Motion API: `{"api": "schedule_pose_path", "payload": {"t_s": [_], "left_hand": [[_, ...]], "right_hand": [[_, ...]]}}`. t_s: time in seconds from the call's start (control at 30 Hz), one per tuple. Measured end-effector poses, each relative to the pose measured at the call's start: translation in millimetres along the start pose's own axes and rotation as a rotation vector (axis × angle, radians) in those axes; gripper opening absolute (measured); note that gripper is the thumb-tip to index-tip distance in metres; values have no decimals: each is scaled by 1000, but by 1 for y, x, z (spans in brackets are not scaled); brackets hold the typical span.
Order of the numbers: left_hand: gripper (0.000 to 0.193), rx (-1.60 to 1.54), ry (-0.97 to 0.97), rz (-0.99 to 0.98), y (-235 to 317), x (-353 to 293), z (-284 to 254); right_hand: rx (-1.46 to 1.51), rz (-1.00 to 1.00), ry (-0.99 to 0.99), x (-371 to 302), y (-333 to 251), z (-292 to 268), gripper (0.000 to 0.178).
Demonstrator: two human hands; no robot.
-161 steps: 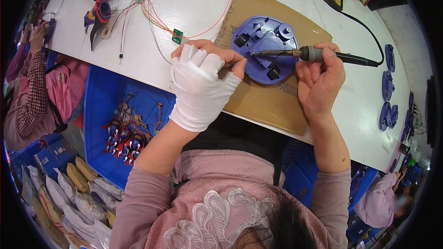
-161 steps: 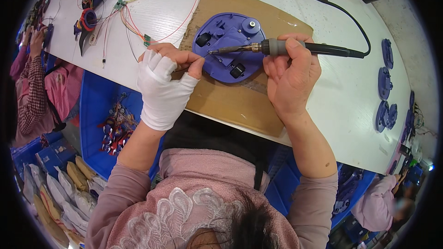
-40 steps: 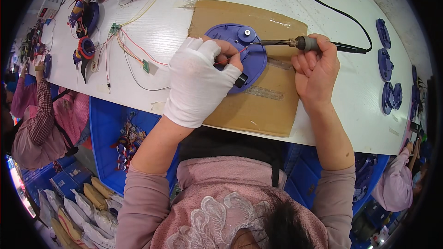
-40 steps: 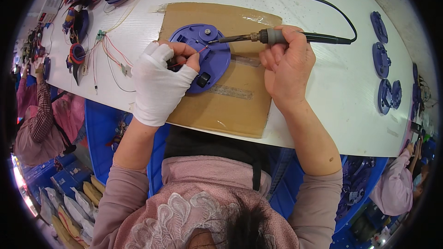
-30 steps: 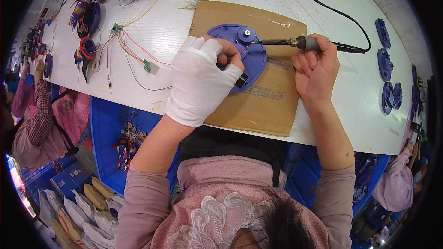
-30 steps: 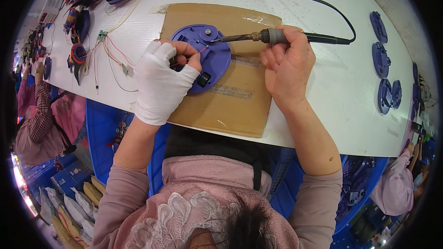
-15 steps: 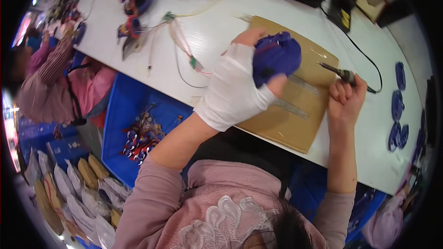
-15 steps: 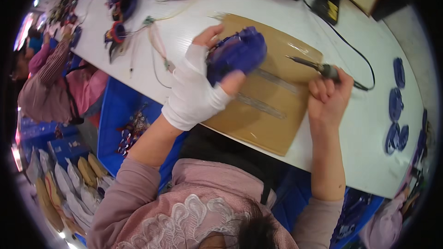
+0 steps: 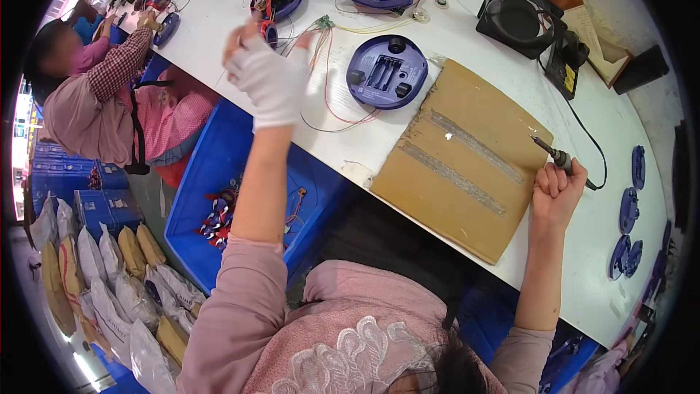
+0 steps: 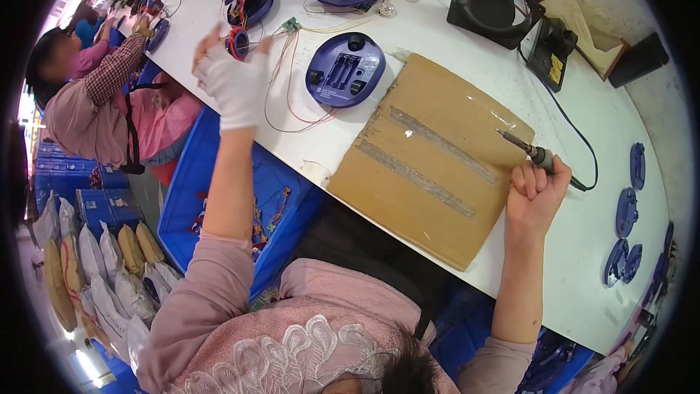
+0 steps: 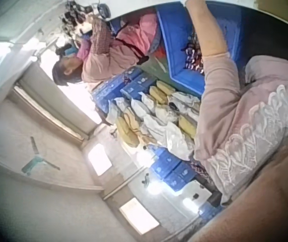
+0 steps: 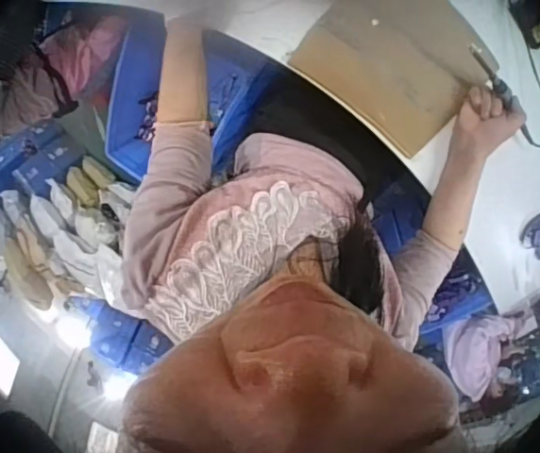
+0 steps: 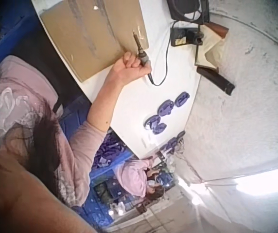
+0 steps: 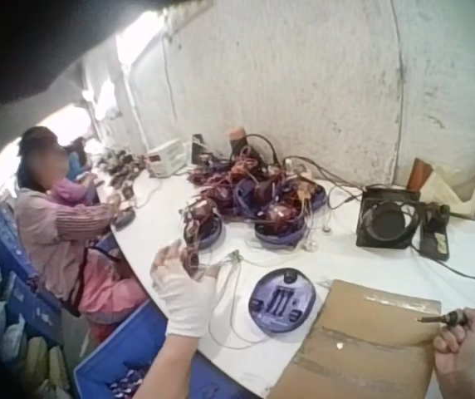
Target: Soldering wires onto plastic electronic components at a factory workbench.
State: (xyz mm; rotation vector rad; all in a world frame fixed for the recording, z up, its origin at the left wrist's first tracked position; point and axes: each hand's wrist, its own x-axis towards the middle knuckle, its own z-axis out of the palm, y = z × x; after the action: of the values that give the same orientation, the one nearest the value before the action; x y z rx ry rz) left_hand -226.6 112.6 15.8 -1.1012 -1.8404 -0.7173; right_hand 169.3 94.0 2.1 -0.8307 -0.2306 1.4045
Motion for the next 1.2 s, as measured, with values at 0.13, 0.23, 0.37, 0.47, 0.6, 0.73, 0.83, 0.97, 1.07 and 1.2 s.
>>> {"api": "schedule_pose_path", "payload": {"t_s": [0.13, 0.23, 0.37, 0.47, 0.6, 0.73, 0.83, 0.97, 1.07, 1.2], "left_hand": [[43, -43, -271, -252, -46, 7, 53], [44, -557, -489, -481, -37, 17, 26], [42, -803, -298, -201, 16, 5, -21], [50, -832, -465, 64, 59, -5, -42], [64, -640, -610, 219, 74, -18, -57], [81, -540, -629, 141, 44, -11, -21], [90, -445, -547, -25, 8, 7, 23], [96, -427, -496, -90, -19, 28, 86], [98, -438, -567, -160, -29, 42, 117], [98, -401, -556, -100, -30, 58, 146]], "right_hand": [[17, 18, -15, -1, 2, 4, 25], [42, 17, 6, -2, 0, 5, 25], [1, 26, -15, -2, 2, 9, 24], [25, 17, -30, 1, 1, 3, 24], [10, 18, 49, -5, 0, 9, 25], [-3, 36, 22, 1, -8, 5, 24], [-19, 42, 27, 0, -6, 14, 24], [-26, 38, 46, -2, -1, 15, 22], [-26, 38, 49, -2, 6, 21, 22], [-42, 31, 45, -5, 0, 22, 23]]}}
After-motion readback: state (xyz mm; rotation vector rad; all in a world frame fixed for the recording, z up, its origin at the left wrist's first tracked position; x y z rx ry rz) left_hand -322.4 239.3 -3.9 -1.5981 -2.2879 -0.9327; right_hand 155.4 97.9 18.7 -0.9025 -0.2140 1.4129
